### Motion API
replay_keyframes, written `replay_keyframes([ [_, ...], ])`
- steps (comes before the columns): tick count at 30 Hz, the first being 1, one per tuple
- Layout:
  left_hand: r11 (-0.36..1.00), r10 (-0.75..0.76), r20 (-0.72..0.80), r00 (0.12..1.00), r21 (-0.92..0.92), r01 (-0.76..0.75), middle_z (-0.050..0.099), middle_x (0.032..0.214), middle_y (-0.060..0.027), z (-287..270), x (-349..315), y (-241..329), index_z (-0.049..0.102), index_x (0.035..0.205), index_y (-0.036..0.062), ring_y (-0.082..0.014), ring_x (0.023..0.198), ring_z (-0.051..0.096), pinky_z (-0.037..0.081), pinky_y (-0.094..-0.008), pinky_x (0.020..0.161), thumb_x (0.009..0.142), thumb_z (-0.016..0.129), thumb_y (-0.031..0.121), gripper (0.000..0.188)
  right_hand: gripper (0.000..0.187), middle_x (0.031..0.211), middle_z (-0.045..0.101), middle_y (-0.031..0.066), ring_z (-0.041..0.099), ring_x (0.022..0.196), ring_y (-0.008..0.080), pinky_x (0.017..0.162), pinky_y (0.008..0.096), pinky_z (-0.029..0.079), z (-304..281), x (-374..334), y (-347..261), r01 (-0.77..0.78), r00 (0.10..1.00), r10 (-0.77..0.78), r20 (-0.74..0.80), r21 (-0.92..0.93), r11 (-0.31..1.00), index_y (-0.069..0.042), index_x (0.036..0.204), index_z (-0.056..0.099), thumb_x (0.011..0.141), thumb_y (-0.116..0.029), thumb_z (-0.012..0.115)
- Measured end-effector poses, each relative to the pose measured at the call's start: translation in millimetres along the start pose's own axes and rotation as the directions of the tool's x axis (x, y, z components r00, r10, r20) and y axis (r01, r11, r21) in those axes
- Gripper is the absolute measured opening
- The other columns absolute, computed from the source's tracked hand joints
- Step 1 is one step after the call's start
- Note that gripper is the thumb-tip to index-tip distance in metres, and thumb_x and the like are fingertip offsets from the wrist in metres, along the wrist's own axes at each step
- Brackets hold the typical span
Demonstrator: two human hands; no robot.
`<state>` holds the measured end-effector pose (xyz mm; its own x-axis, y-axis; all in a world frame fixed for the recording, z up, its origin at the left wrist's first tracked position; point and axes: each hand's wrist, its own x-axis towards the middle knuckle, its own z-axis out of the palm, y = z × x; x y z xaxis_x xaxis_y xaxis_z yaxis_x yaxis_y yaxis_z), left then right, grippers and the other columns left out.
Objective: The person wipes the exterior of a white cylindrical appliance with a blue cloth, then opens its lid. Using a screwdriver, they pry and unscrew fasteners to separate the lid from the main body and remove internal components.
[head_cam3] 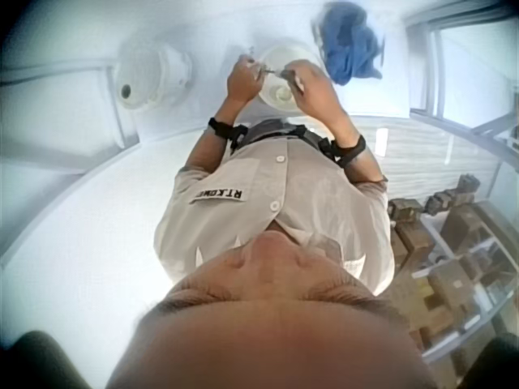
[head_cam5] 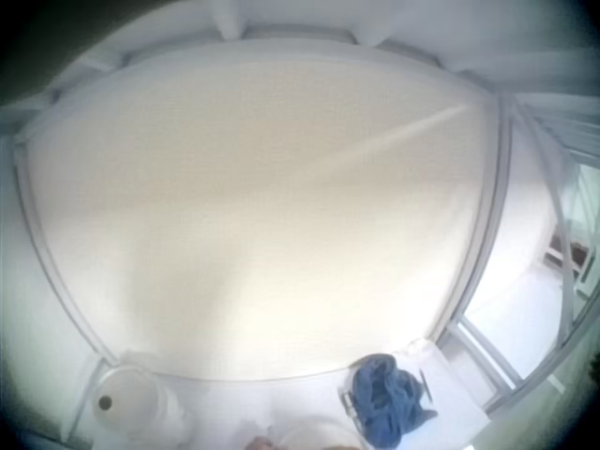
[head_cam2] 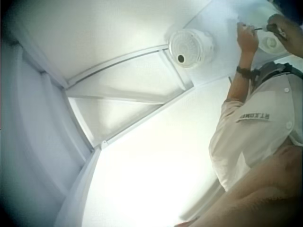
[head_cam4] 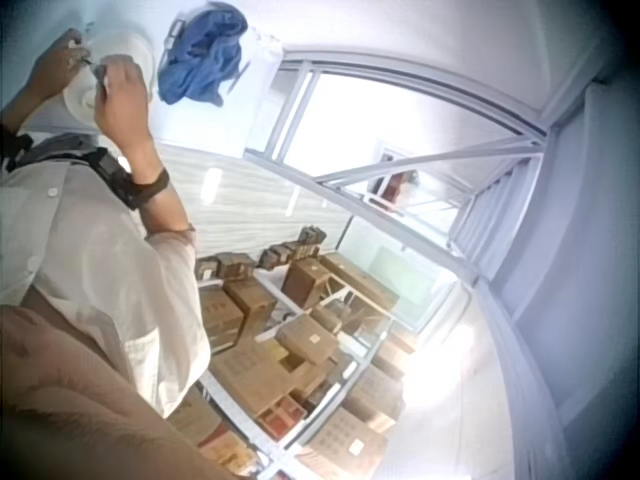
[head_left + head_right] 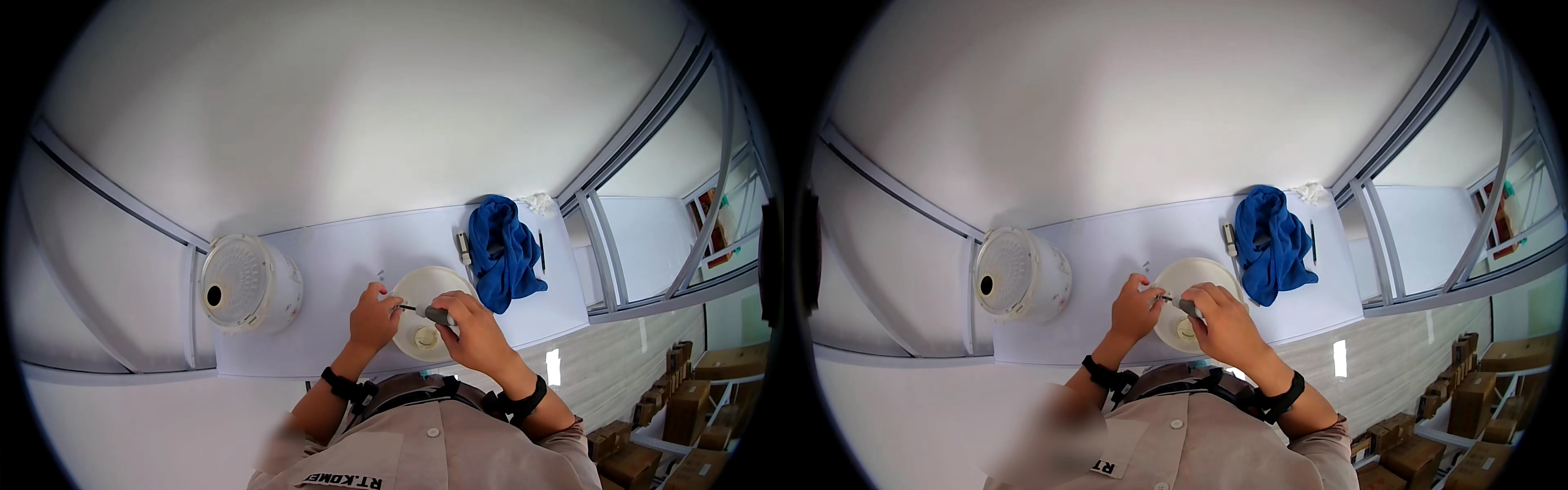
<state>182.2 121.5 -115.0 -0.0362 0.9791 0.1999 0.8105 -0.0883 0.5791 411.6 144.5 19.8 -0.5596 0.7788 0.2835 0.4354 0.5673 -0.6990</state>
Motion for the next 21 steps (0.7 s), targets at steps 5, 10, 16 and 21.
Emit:
replay_keyframes([
  [5, 0.998, 0.038, 0.033, 0.999, 0.052, -0.040, 0.060, 0.118, -0.0046, 3.6, 5.3, -3.7, 0.082, 0.102, 0.0189, -0.0280, 0.105, 0.066, 0.058, -0.0422, 0.077, 0.085, 0.082, 0.021, 0.017, 0.046, 0.120, 0.067, 0.0156, 0.066, 0.110, 0.0426, 0.092, 0.0486, 0.055, -0.5, -0.6, 0.4, 0.002, 1.000, -0.002, -0.019, 0.004, 1.000, -0.006, 0.120, 0.060, 0.078, 0.008, 0.074],
  [10, 0.998, 0.049, -0.005, 0.999, 0.047, -0.049, 0.062, 0.115, -0.0033, 0.7, 7.1, -1.3, 0.082, 0.100, 0.0184, -0.0274, 0.101, 0.066, 0.058, -0.0416, 0.077, 0.085, 0.082, 0.023, 0.015, 0.046, 0.116, 0.069, 0.0164, 0.068, 0.107, 0.0421, 0.090, 0.0448, 0.057, -7.6, -1.4, -2.3, -0.013, 0.997, 0.014, -0.070, 0.027, 1.000, -0.005, 0.121, 0.061, 0.079, 0.007, 0.078],
  [16, 0.997, -0.077, -0.101, 0.992, -0.006, 0.077, 0.064, 0.110, -0.0024, -9.3, 11.4, -11.0, 0.082, 0.099, 0.0169, -0.0259, 0.099, 0.067, 0.058, -0.0414, 0.076, 0.090, 0.079, 0.025, 0.012, 0.045, 0.115, 0.069, 0.0176, 0.070, 0.102, 0.0404, 0.086, 0.0411, 0.058, -13.6, -8.6, 3.1, -0.041, 0.981, 0.054, -0.186, 0.075, 0.996, -0.004, 0.121, 0.062, 0.081, 0.006, 0.080],
  [21, 0.969, -0.248, -0.103, 0.963, -0.044, 0.245, 0.067, 0.109, -0.0045, -8.1, 14.9, -34.5, 0.082, 0.103, 0.0146, -0.0296, 0.098, 0.069, 0.058, -0.0438, 0.082, 0.094, 0.075, 0.026, 0.016, 0.045, 0.115, 0.069, 0.0174, 0.071, 0.100, 0.0385, 0.084, 0.0399, 0.059, -16.1, -12.7, 4.8, -0.059, 0.975, 0.072, -0.211, 0.069, 0.996, -0.004, 0.121, 0.061, 0.081, 0.007, 0.080],
])
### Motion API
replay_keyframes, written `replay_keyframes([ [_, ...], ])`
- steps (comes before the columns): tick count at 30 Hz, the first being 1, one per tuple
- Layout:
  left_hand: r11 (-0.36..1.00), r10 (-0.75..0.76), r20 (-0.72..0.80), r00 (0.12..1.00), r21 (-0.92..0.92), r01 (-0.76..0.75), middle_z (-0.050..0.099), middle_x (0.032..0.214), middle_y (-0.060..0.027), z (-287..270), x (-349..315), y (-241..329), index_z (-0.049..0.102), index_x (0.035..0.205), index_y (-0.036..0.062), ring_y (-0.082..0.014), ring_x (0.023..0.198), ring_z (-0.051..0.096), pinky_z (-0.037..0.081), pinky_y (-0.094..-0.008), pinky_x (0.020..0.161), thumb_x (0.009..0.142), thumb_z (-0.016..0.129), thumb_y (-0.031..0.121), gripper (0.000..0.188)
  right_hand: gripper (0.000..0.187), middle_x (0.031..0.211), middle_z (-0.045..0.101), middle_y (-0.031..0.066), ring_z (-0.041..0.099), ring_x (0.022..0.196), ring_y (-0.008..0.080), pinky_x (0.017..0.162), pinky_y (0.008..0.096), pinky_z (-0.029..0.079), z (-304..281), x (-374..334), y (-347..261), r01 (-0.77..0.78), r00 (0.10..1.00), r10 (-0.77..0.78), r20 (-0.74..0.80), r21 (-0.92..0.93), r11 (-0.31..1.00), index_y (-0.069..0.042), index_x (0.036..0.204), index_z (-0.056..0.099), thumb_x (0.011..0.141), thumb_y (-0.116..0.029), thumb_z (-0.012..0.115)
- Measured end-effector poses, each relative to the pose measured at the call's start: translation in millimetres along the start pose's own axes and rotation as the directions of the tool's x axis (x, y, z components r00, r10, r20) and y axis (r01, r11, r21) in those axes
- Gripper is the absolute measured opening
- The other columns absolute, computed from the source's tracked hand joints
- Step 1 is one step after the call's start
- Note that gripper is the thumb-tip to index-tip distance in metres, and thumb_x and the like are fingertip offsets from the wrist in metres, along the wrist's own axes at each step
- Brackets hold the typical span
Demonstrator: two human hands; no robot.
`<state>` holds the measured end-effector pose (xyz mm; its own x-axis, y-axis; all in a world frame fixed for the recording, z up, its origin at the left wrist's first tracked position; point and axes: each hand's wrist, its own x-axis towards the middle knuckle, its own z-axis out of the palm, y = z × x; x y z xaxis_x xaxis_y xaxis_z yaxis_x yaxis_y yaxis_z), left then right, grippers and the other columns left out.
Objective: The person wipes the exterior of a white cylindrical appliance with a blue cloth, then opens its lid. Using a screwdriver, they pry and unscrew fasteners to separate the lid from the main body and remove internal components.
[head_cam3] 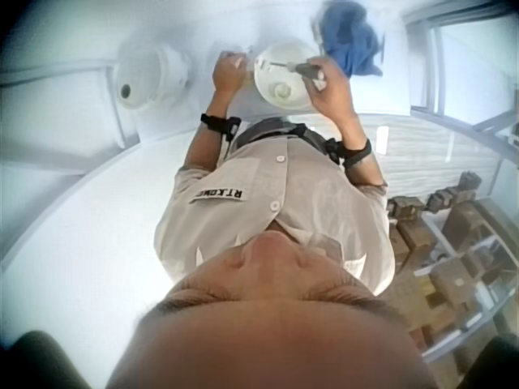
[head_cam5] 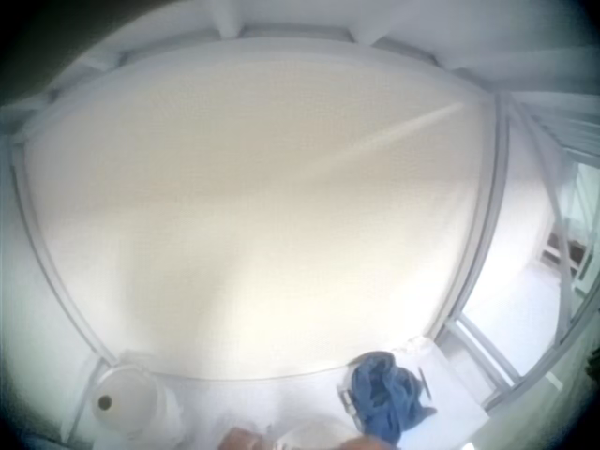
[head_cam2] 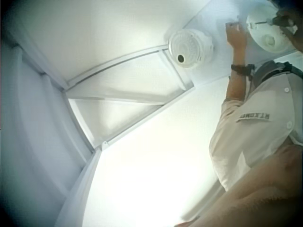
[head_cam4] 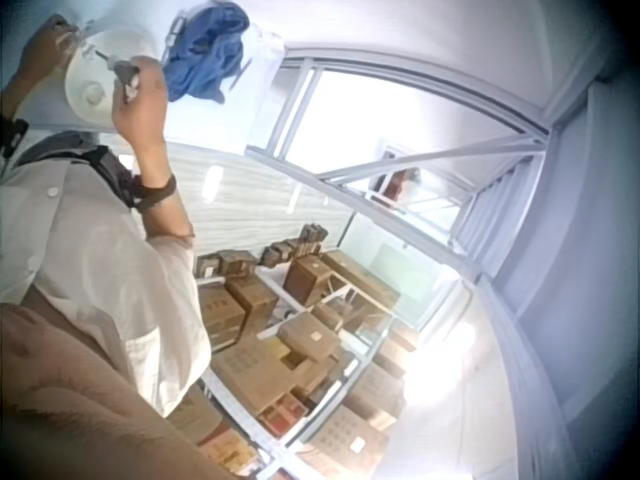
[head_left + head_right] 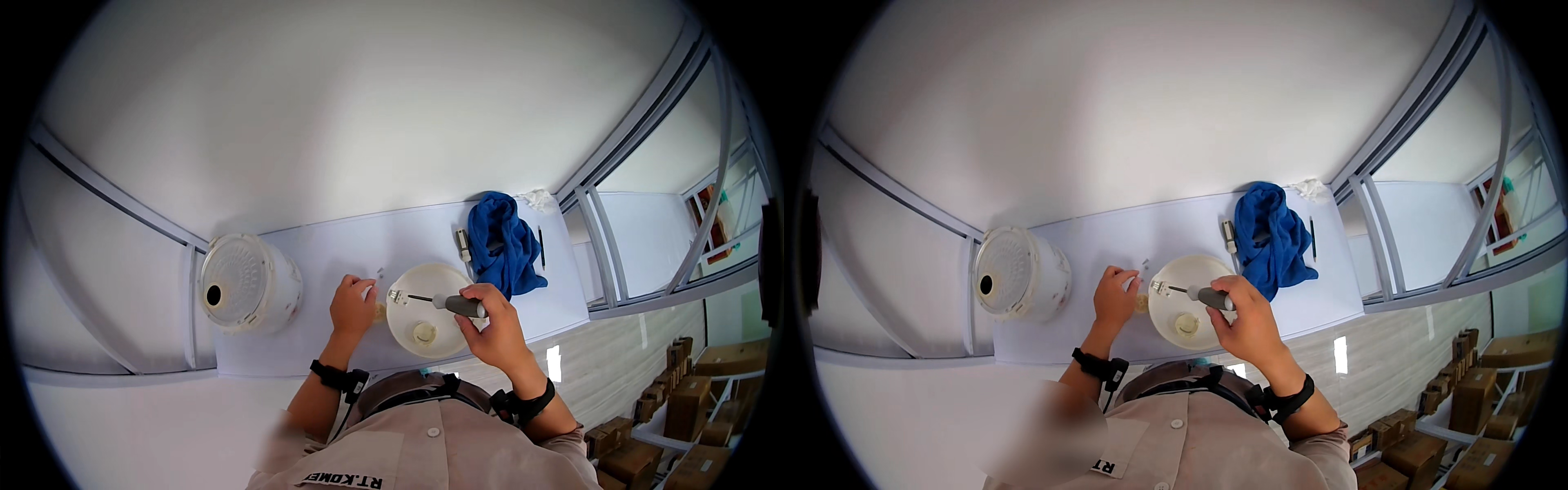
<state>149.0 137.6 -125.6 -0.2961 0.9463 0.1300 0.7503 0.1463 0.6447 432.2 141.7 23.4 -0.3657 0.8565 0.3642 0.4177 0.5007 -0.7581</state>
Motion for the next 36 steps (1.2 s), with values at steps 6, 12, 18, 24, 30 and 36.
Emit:
replay_keyframes([
  [6, 0.996, -0.080, 0.110, 0.991, -0.021, 0.082, 0.072, 0.107, -0.0080, 8.1, 4.9, -10.1, 0.082, 0.109, 0.0131, -0.0325, 0.098, 0.071, 0.058, -0.0445, 0.084, 0.096, 0.072, 0.024, 0.020, 0.045, 0.115, 0.069, 0.0181, 0.071, 0.102, 0.0392, 0.086, 0.0398, 0.059, 0.0, -2.9, 3.3, 0.008, 1.000, -0.008, 0.012, -0.010, 1.000, -0.003, 0.120, 0.061, 0.081, 0.008, 0.080],
  [12, 0.998, -0.065, 0.156, 0.986, -0.016, 0.068, 0.073, 0.108, -0.0075, 18.7, 6.7, -16.5, 0.082, 0.111, 0.0127, -0.0327, 0.098, 0.072, 0.058, -0.0444, 0.084, 0.095, 0.070, 0.022, 0.022, 0.045, 0.116, 0.069, 0.0182, 0.071, 0.104, 0.0405, 0.088, 0.0405, 0.059, 1.6, -5.6, 6.9, 0.020, 0.999, -0.019, 0.034, -0.010, 1.000, -0.003, 0.119, 0.060, 0.080, 0.008, 0.080],
  [18, 0.997, -0.014, 0.071, 0.997, -0.074, 0.019, 0.073, 0.107, -0.0066, 9.5, 3.3, -6.9, 0.081, 0.110, 0.0126, -0.0315, 0.099, 0.071, 0.058, -0.0433, 0.084, 0.092, 0.073, 0.021, 0.021, 0.045, 0.116, 0.070, 0.0181, 0.071, 0.104, 0.0407, 0.088, 0.0412, 0.059, 1.5, -6.4, 8.0, 0.028, 0.999, -0.027, 0.041, -0.011, 1.000, -0.003, 0.119, 0.061, 0.079, 0.008, 0.080],
  [24, 0.973, 0.223, 0.099, 0.970, -0.082, -0.216, 0.067, 0.110, -0.0048, -9.5, -19.0, 33.8, 0.078, 0.104, 0.0130, -0.0281, 0.097, 0.069, 0.059, -0.0419, 0.082, 0.085, 0.079, 0.020, 0.019, 0.046, 0.116, 0.070, 0.0176, 0.071, 0.104, 0.0401, 0.088, 0.0422, 0.059, 2.9, -5.5, 7.6, 0.033, 0.997, -0.032, 0.071, -0.001, 0.999, -0.003, 0.118, 0.061, 0.078, 0.007, 0.081],
  [30, 0.991, 0.130, 0.103, 0.986, -0.035, -0.127, 0.053, 0.136, -0.0090, 14.9, -35.7, 30.4, 0.074, 0.116, 0.0167, -0.0287, 0.094, 0.069, 0.059, -0.0432, 0.081, 0.084, 0.081, 0.023, 0.034, 0.046, 0.118, 0.070, 0.0156, 0.069, 0.106, 0.0405, 0.088, 0.0437, 0.058, 9.6, -3.5, 1.7, 0.125, 0.985, -0.113, 0.128, -0.085, 0.988, -0.006, 0.120, 0.061, 0.080, 0.003, 0.081],
  [36, 0.986, 0.157, 0.204, 0.966, -0.084, -0.143, 0.055, 0.134, -0.0113, 21.0, -31.4, 27.4, 0.072, 0.119, 0.0167, -0.0321, 0.101, 0.069, 0.060, -0.0452, 0.082, 0.086, 0.079, 0.023, 0.034, 0.046, 0.120, 0.069, 0.0147, 0.068, 0.108, 0.0405, 0.088, 0.0452, 0.058, 14.0, -4.1, 2.3, 0.115, 0.981, -0.098, 0.167, -0.095, 0.989, -0.008, 0.120, 0.061, 0.080, 0.001, 0.080],
])
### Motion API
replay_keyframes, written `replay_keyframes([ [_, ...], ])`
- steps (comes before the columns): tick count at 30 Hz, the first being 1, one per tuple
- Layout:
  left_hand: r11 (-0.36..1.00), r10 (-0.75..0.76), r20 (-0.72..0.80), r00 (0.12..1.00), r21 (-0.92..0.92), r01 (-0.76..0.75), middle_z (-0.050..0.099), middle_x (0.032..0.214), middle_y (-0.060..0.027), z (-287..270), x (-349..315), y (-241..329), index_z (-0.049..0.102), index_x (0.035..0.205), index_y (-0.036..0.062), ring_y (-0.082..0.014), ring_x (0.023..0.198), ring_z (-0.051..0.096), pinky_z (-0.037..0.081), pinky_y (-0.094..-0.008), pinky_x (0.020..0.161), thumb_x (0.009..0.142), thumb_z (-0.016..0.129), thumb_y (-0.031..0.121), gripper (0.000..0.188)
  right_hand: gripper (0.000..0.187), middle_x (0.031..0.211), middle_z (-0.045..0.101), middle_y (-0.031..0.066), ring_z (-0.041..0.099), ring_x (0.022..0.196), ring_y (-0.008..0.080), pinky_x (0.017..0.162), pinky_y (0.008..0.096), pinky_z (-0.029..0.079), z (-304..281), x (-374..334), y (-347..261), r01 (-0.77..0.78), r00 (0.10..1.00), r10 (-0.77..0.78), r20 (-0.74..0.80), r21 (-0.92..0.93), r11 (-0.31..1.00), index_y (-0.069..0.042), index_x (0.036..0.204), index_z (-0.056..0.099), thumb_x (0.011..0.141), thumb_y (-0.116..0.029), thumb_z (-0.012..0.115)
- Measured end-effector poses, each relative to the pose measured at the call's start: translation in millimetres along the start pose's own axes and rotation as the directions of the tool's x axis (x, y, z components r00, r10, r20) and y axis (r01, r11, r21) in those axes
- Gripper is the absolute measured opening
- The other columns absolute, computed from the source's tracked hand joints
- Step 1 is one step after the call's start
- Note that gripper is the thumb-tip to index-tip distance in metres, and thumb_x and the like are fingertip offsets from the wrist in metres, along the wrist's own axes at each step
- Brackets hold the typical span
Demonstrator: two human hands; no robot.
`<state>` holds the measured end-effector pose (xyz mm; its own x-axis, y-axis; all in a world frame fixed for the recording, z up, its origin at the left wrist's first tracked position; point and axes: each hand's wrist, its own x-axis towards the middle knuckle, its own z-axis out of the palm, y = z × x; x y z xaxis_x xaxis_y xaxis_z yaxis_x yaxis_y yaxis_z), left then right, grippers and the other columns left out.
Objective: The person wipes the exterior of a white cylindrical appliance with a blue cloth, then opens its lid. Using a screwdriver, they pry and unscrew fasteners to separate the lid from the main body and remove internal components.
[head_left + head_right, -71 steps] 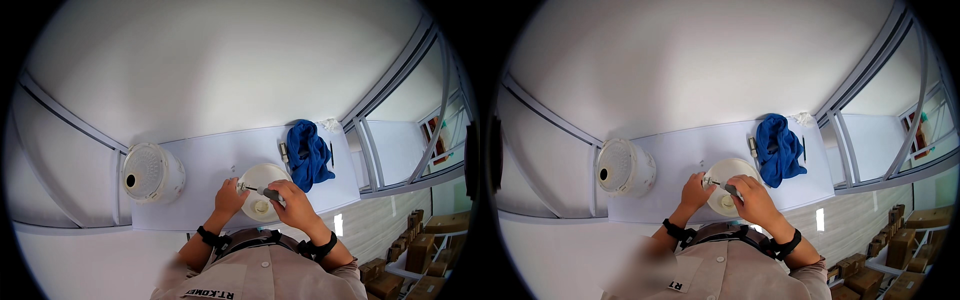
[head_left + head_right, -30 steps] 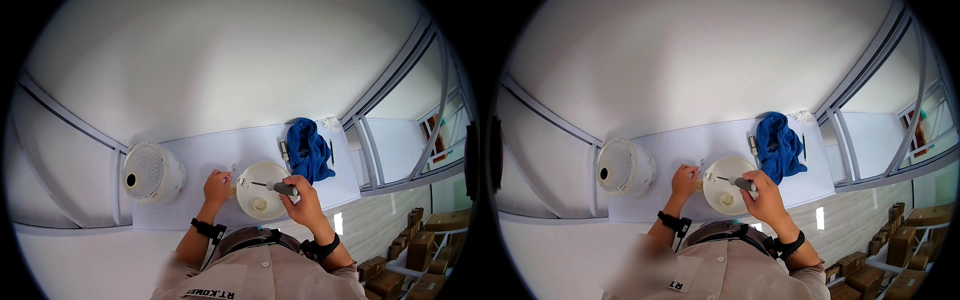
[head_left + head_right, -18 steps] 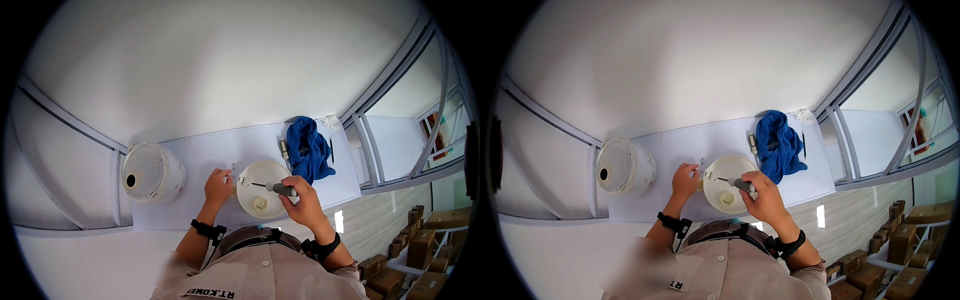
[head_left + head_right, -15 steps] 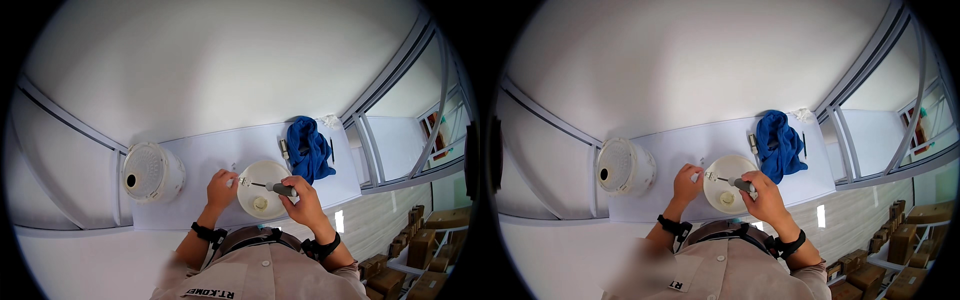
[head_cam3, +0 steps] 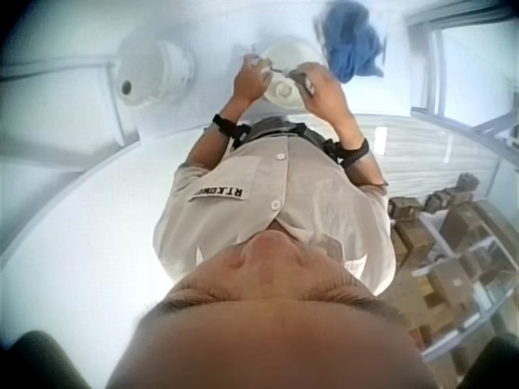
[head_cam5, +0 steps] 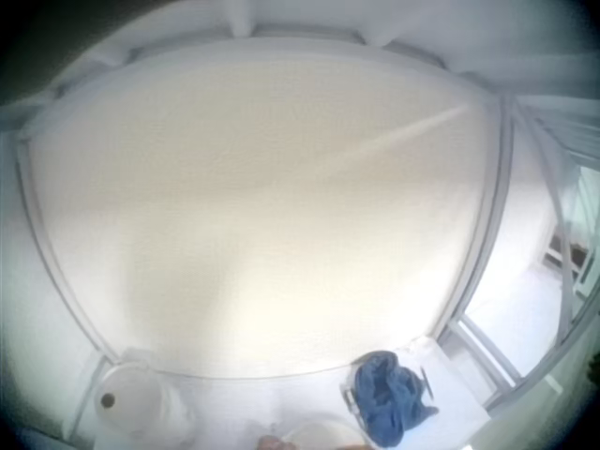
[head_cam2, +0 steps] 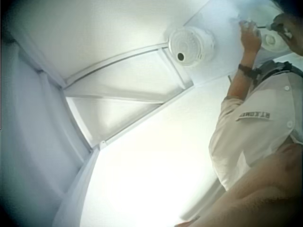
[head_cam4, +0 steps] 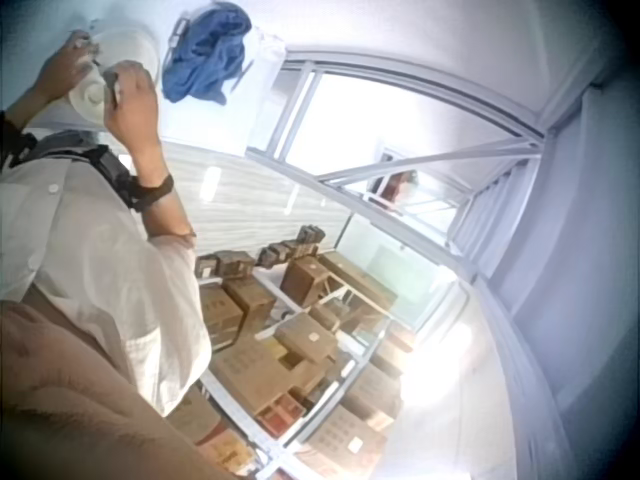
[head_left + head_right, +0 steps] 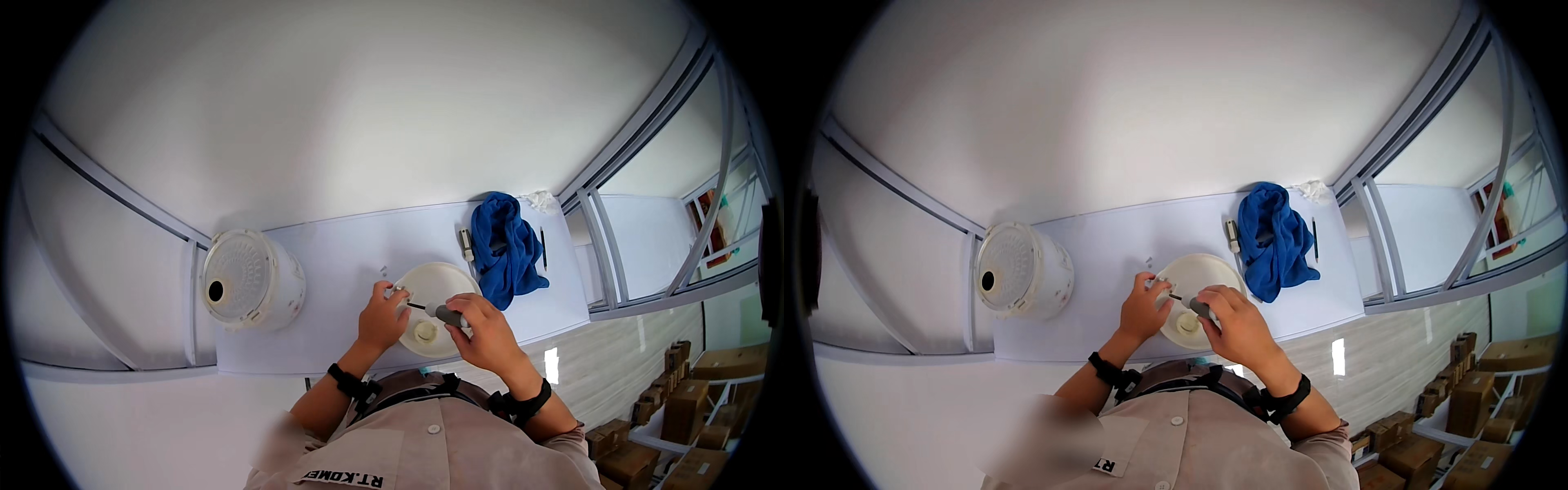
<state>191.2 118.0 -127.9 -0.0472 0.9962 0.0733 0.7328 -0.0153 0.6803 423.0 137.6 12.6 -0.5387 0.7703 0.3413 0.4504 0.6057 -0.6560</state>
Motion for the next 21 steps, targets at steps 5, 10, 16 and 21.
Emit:
replay_keyframes([
  [5, 0.997, 0.078, -0.013, 0.997, -0.014, -0.078, 0.060, 0.128, -0.0150, 0.1, 6.6, -2.6, 0.071, 0.119, 0.0134, -0.0388, 0.109, 0.067, 0.059, -0.0472, 0.087, 0.088, 0.077, 0.021, 0.033, 0.045, 0.120, 0.068, 0.0144, 0.068, 0.107, 0.0406, 0.089, 0.0457, 0.057, 2.2, -1.5, -0.8, 0.006, 1.000, -0.006, 0.014, -0.025, 1.000, -0.008, 0.120, 0.061, 0.080, 0.002, 0.079],
  [10, 0.986, 0.055, -0.049, 0.997, -0.156, -0.062, 0.063, 0.125, -0.0164, 7.2, 6.3, -11.9, 0.070, 0.118, 0.0113, -0.0400, 0.109, 0.067, 0.058, -0.0478, 0.091, 0.086, 0.078, 0.016, 0.033, 0.046, 0.120, 0.068, 0.0145, 0.068, 0.107, 0.0406, 0.089, 0.0456, 0.057, 2.1, -2.0, 0.4, 0.005, 1.000, -0.005, -0.017, -0.025, 1.000, -0.007, 0.120, 0.061, 0.080, 0.002, 0.079],
  [16, 0.986, -0.032, 0.044, 0.999, -0.161, 0.039, 0.064, 0.118, -0.0142, 2.4, 10.1, -5.6, 0.069, 0.116, 0.0133, -0.0387, 0.105, 0.068, 0.057, -0.0475, 0.090, 0.084, 0.079, 0.016, 0.033, 0.046, 0.119, 0.069, 0.0149, 0.068, 0.107, 0.0406, 0.089, 0.0453, 0.057, 1.9, -3.4, 0.5, -0.002, 1.000, 0.001, -0.025, -0.041, 0.999, -0.007, 0.120, 0.061, 0.080, 0.002, 0.080],
  [21, 0.984, -0.078, 0.059, 0.995, -0.158, 0.086, 0.064, 0.118, -0.0121, -0.7, 11.2, -1.1, 0.068, 0.116, 0.0155, -0.0375, 0.104, 0.069, 0.058, -0.0469, 0.088, 0.084, 0.080, 0.017, 0.034, 0.046, 0.119, 0.069, 0.0150, 0.068, 0.108, 0.0405, 0.090, 0.0453, 0.058, 1.8, -3.4, -1.1, 0.001, 1.000, -0.002, -0.031, -0.038, 0.999, -0.007, 0.120, 0.060, 0.080, 0.002, 0.080],
])
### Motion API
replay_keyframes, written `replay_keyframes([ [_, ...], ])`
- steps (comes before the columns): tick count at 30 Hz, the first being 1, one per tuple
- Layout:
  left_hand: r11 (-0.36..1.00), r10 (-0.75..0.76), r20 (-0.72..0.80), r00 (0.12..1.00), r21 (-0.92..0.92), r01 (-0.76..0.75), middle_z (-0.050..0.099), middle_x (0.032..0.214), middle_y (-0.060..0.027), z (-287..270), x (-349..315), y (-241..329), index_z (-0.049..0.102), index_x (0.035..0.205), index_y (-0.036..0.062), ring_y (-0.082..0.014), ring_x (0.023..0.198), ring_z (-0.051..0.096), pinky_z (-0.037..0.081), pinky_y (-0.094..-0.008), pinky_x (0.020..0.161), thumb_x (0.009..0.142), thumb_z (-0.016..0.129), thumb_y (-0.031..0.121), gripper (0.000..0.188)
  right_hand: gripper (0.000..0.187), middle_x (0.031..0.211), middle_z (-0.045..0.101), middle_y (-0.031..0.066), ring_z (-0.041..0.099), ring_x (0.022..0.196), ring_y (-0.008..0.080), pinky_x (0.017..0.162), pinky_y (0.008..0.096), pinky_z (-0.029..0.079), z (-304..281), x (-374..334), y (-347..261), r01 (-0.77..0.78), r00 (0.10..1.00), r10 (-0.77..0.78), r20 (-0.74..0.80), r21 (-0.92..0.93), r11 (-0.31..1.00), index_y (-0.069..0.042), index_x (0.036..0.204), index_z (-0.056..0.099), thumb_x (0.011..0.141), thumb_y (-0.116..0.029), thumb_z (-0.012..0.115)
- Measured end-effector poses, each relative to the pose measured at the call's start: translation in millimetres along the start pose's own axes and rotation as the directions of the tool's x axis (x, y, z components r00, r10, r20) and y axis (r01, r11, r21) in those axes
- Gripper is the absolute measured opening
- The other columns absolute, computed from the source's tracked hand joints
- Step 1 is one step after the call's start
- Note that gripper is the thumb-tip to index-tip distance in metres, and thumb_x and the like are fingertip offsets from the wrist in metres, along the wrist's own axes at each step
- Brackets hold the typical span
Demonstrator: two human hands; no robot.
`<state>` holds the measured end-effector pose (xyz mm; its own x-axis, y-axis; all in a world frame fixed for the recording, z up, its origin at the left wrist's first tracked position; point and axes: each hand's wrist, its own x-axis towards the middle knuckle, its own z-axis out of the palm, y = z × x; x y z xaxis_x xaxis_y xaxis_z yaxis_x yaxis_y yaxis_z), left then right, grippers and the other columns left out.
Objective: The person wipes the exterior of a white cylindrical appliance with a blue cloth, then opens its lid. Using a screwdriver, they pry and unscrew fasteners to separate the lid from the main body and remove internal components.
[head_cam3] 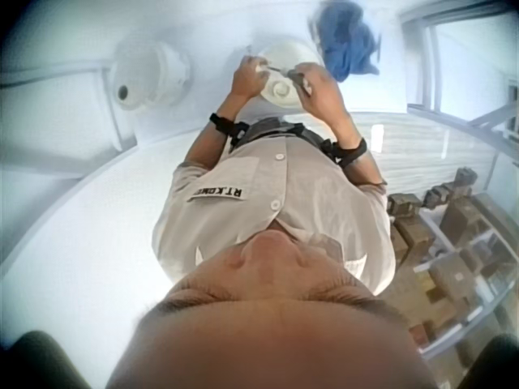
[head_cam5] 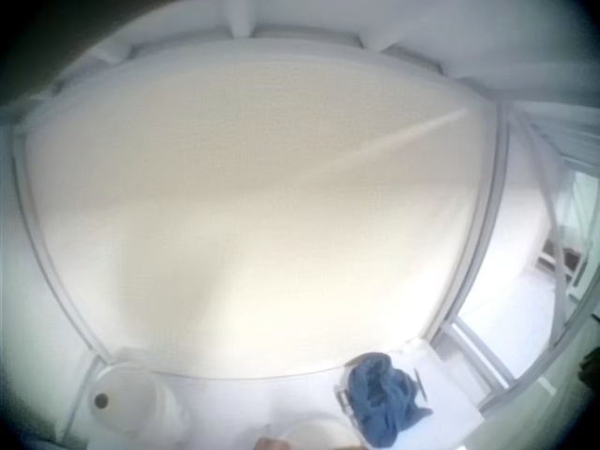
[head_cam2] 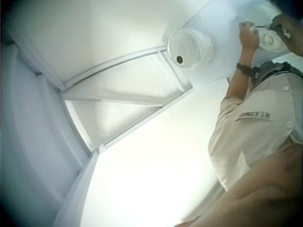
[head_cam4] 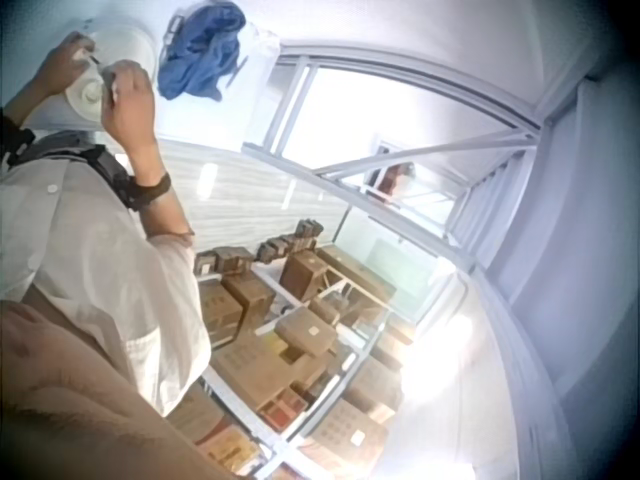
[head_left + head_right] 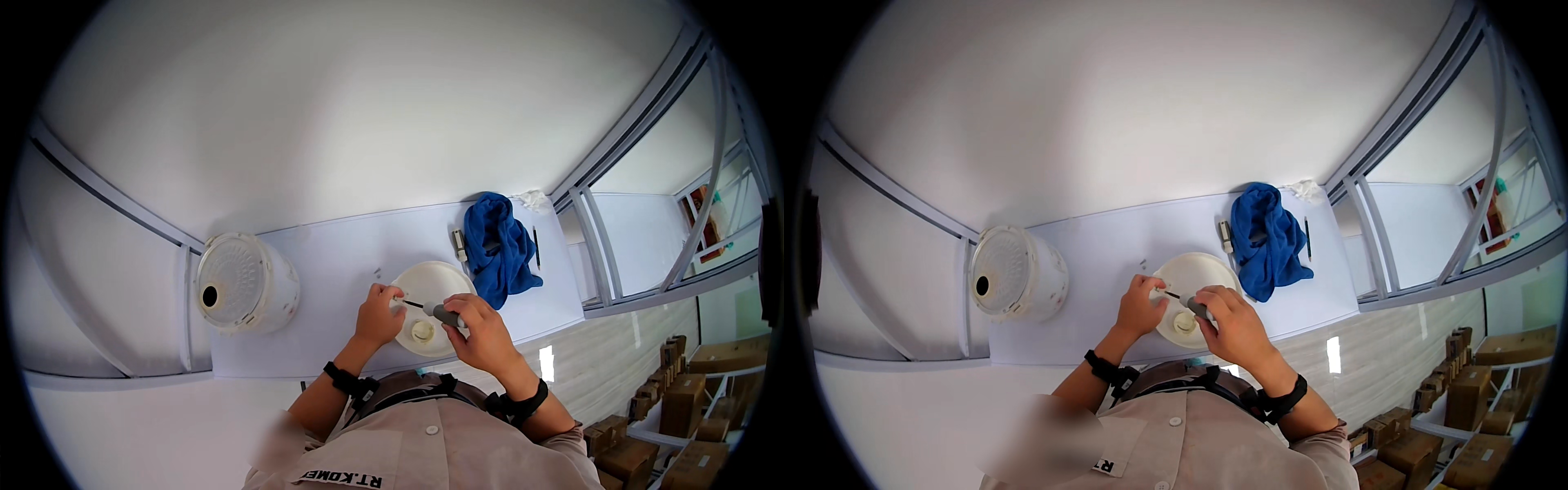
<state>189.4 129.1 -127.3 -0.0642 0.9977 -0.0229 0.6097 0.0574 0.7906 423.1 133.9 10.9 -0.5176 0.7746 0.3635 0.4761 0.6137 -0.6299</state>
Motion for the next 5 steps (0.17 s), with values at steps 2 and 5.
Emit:
replay_keyframes([
  [2, 1.000, 0.026, -0.031, 0.999, -0.014, -0.026, 0.064, 0.119, -0.0117, 1.8, 0.1, -3.5, 0.068, 0.116, 0.0160, -0.0374, 0.105, 0.069, 0.058, -0.0468, 0.088, 0.084, 0.080, 0.018, 0.035, 0.046, 0.120, 0.069, 0.0150, 0.068, 0.108, 0.0405, 0.090, 0.0451, 0.058, -0.1, 0.7, 0.5, 0.001, 1.000, -0.001, -0.006, -0.001, 1.000, -0.007, 0.121, 0.060, 0.080, 0.002, 0.081],
  [5, 0.999, 0.044, -0.050, 0.998, -0.018, -0.045, 0.063, 0.120, -0.0118, 5.1, 1.4, -8.4, 0.068, 0.117, 0.0170, -0.0375, 0.106, 0.069, 0.058, -0.0476, 0.088, 0.084, 0.082, 0.021, 0.036, 0.047, 0.121, 0.069, 0.0150, 0.068, 0.110, 0.0402, 0.090, 0.0447, 0.058, -0.1, -0.8, 2.1, -0.001, 1.000, 0.001, -0.021, -0.006, 1.000, -0.009, 0.121, 0.060, 0.080, 0.001, 0.081],
])
